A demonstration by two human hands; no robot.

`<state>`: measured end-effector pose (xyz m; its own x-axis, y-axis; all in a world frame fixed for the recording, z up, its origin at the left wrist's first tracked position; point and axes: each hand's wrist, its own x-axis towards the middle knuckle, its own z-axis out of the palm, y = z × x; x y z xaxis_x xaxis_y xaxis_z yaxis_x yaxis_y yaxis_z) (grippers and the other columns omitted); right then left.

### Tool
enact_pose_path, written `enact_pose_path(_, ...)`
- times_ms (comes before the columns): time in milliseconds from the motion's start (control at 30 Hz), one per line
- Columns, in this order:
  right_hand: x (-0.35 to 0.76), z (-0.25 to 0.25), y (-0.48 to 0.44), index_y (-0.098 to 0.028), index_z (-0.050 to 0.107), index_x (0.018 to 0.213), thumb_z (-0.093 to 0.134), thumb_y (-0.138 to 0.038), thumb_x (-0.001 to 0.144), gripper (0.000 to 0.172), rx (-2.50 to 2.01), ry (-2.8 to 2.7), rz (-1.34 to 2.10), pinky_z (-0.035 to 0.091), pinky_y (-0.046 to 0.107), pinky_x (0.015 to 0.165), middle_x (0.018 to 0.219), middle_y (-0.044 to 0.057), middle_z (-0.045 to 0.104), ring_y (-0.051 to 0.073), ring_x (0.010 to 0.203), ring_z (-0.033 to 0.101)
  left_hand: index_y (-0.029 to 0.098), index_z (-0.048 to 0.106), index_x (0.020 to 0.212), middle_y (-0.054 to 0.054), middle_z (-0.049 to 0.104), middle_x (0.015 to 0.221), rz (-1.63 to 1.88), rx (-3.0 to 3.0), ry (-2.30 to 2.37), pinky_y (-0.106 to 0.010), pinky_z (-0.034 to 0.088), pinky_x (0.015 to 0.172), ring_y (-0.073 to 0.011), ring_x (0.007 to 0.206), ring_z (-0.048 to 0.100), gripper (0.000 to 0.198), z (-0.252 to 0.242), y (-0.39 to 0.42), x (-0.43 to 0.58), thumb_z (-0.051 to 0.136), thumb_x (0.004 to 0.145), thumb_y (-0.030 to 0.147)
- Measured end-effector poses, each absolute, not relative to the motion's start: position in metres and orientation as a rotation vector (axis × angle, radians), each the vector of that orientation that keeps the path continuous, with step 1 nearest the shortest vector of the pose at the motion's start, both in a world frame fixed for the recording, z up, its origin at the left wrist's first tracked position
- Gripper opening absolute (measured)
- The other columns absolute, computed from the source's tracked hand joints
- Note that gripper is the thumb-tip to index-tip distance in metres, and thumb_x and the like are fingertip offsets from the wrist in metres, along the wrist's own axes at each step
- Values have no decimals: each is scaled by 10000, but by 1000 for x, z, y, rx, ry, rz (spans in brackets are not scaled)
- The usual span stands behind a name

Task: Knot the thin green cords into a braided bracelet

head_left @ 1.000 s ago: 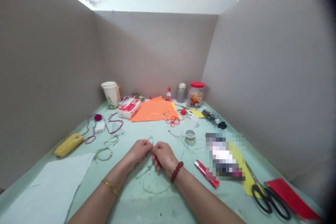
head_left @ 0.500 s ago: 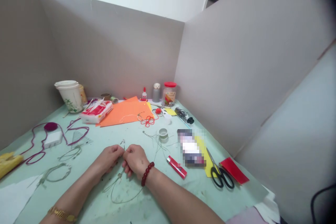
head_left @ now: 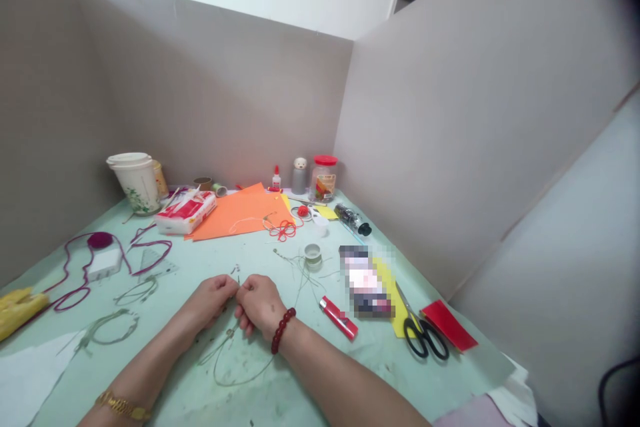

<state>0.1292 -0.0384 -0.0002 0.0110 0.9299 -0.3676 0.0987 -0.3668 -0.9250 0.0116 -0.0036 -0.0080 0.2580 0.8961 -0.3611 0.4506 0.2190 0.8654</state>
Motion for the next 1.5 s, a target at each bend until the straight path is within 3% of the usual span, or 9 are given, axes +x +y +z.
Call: enact_pose_path(1500,130,1,-39,-183,438,653,493,-111,744,128,-1571,-1103,1427,329,140,241,432,-57,481,69,285,421,199,415,672,86,366,434,498,1420,1373,-184,104,375,-50,369,212,344,-5,-5,14,502,616,527)
